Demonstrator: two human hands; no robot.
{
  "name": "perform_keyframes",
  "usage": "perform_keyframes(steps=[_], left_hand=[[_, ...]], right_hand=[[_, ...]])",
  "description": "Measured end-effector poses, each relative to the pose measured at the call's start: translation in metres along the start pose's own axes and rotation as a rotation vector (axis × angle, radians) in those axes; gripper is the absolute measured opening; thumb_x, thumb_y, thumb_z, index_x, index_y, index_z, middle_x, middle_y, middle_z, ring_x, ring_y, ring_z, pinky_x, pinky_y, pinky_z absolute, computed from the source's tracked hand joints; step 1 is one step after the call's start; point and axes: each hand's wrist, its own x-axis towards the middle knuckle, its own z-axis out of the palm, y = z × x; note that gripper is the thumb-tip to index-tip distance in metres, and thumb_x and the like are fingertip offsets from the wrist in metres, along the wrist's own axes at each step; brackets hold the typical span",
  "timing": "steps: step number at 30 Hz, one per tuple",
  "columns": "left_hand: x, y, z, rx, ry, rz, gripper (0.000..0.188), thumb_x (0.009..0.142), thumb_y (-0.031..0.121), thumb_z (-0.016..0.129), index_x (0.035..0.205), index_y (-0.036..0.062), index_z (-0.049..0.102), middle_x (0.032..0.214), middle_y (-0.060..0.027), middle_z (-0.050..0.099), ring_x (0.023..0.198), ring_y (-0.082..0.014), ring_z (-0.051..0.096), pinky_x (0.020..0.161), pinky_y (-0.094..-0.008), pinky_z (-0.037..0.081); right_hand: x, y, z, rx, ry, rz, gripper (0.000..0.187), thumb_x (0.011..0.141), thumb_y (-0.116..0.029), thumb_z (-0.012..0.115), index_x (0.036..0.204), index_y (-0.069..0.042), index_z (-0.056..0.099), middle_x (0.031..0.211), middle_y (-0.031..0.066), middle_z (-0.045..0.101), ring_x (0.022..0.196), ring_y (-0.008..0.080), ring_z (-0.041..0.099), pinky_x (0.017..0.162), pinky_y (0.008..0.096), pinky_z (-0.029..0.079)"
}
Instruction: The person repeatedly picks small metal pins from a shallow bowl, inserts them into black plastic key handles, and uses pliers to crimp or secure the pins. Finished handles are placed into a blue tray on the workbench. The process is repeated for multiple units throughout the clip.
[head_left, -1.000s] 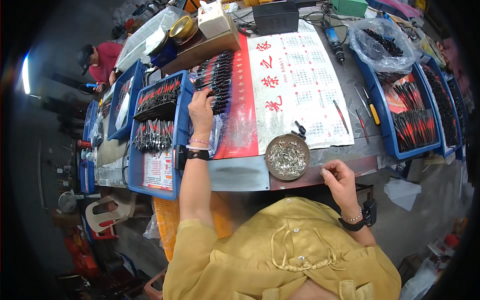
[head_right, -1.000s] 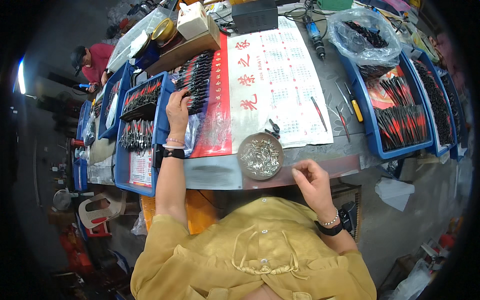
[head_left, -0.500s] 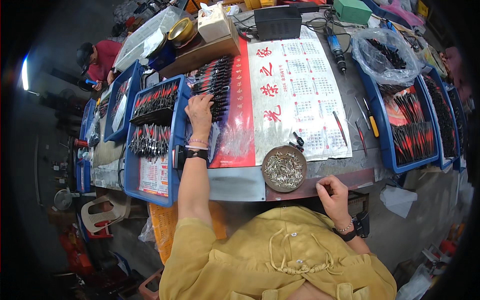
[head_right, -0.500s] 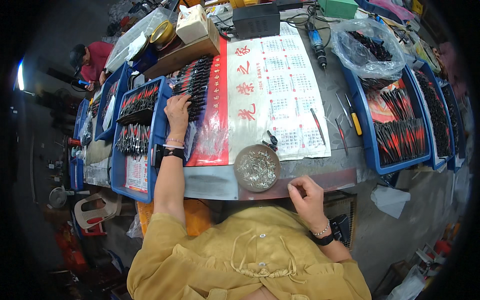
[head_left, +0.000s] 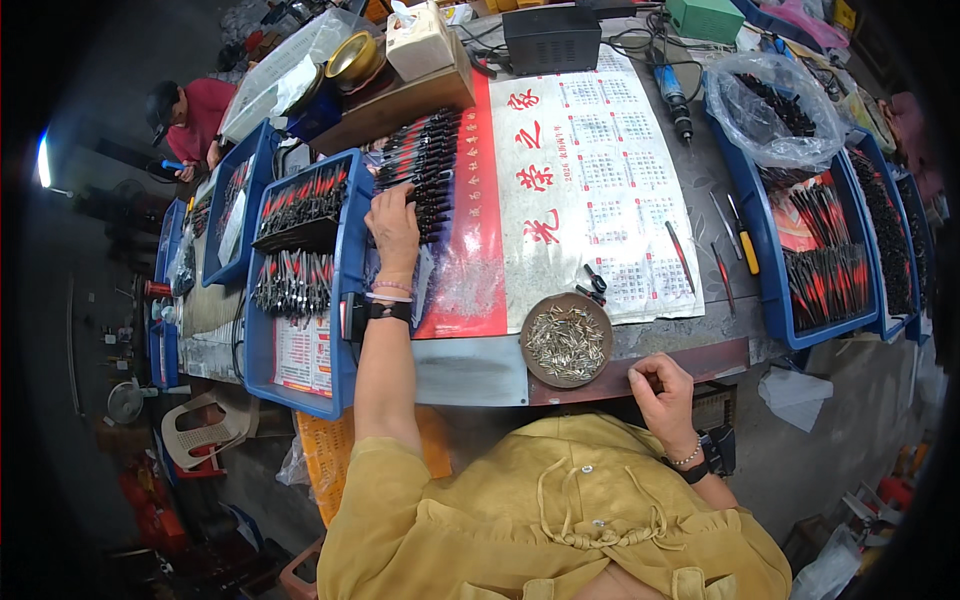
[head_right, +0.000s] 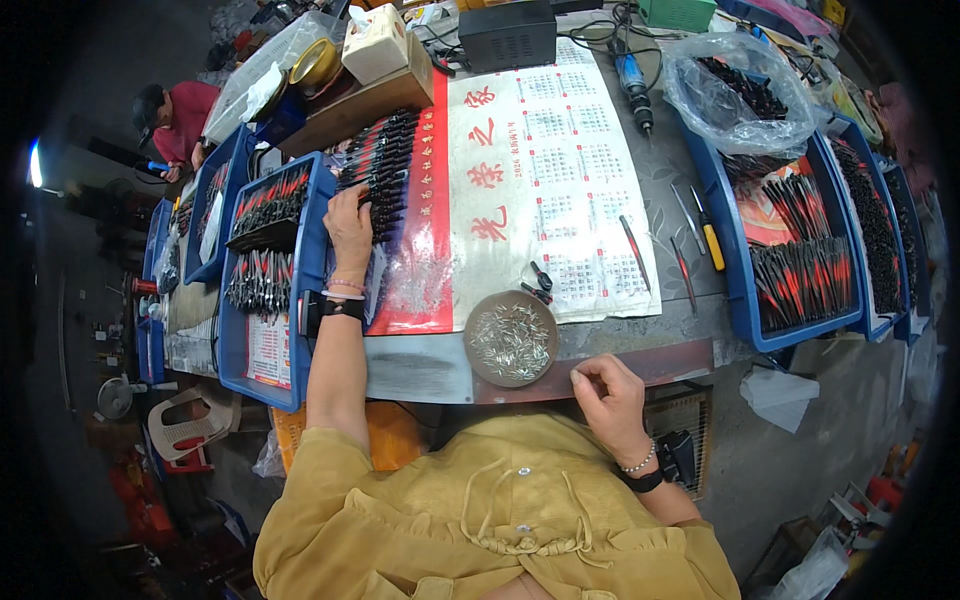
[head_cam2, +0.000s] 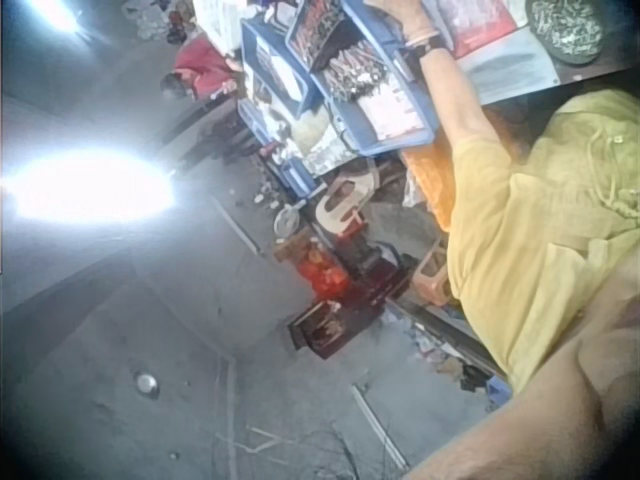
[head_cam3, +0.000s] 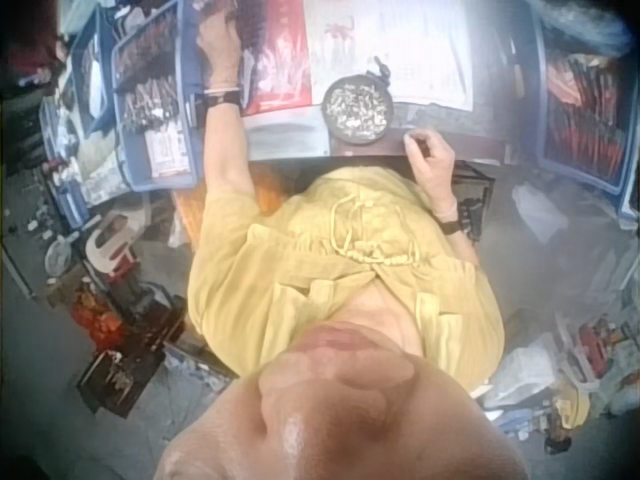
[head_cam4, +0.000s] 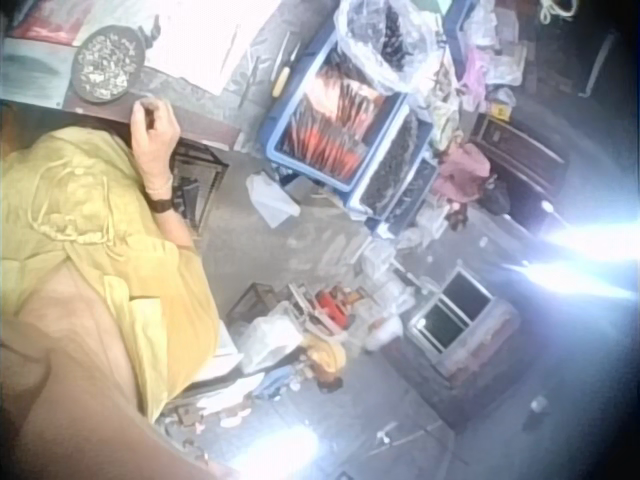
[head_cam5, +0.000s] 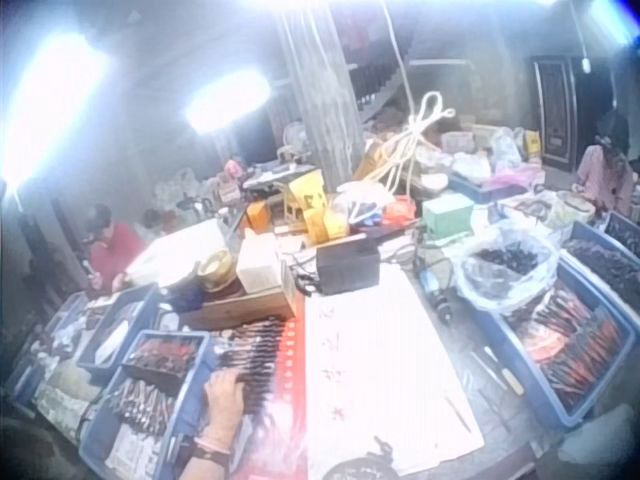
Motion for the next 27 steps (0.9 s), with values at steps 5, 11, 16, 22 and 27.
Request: perform_keyframes(steps=[5, 11, 16, 22, 27], left_hand=[[-0.002, 0.001, -0.001, 0.03, -0.015, -0.03, 0.021, 0.082, 0.007, 0.062, 0.102, 0.0136, 0.06, 0.102, -0.0028, 0.06, 0.103, -0.0245, 0.053, 0.086, -0.0408, 0.039], [-0.004, 0.001, -0.003, 0.03, -0.028, -0.076, 0.02, 0.082, 0.006, 0.061, 0.101, 0.0133, 0.062, 0.099, -0.0042, 0.059, 0.099, -0.0258, 0.054, 0.081, -0.04, 0.041], [-0.003, -0.004, -0.001, -0.056, -0.006, -0.06, 0.019, 0.083, 0.004, 0.059, 0.1, 0.0115, 0.062, 0.097, -0.0063, 0.06, 0.096, -0.028, 0.055, 0.08, -0.0406, 0.042], [-0.006, 0.003, -0.008, -0.114, 0.015, -0.053, 0.018, 0.084, 0.003, 0.057, 0.1, 0.009, 0.062, 0.1, -0.0072, 0.06, 0.097, -0.0284, 0.056, 0.081, -0.0406, 0.043], [-0.002, 0.048, -0.052, -0.308, 0.091, -0.068, 0.018, 0.084, 0.001, 0.054, 0.1, 0.0031, 0.062, 0.097, -0.0129, 0.061, 0.092, -0.0307, 0.058, 0.08, -0.0405, 0.045]], right_hand=[[0.0, 0.0, 0.0, -0.001, 0.001, -0.008, 0.007, 0.083, -0.004, 0.063, 0.081, 0.001, 0.059, 0.074, 0.0074, 0.059, 0.059, 0.0128, 0.053, 0.054, 0.0246, 0.042], [-0.001, 0.0, 0.001, -0.038, 0.009, 0.018, 0.006, 0.083, -0.004, 0.063, 0.081, 0.001, 0.059, 0.071, 0.0071, 0.057, 0.057, 0.0126, 0.052, 0.053, 0.0248, 0.041], [-0.001, 0.002, 0.004, -0.032, 0.041, -0.025, 0.007, 0.083, -0.004, 0.063, 0.082, 0.001, 0.06, 0.07, 0.0071, 0.056, 0.057, 0.0128, 0.051, 0.053, 0.0252, 0.04], [-0.003, 0.004, 0.006, -0.034, 0.057, -0.041, 0.007, 0.083, -0.005, 0.063, 0.081, 0.001, 0.06, 0.07, 0.0078, 0.055, 0.057, 0.0134, 0.051, 0.053, 0.0255, 0.04], [-0.004, 0.004, 0.007, -0.052, 0.066, -0.057, 0.007, 0.083, -0.005, 0.063, 0.081, 0.002, 0.06, 0.07, 0.0077, 0.055, 0.055, 0.0129, 0.05, 0.052, 0.0258, 0.04]])
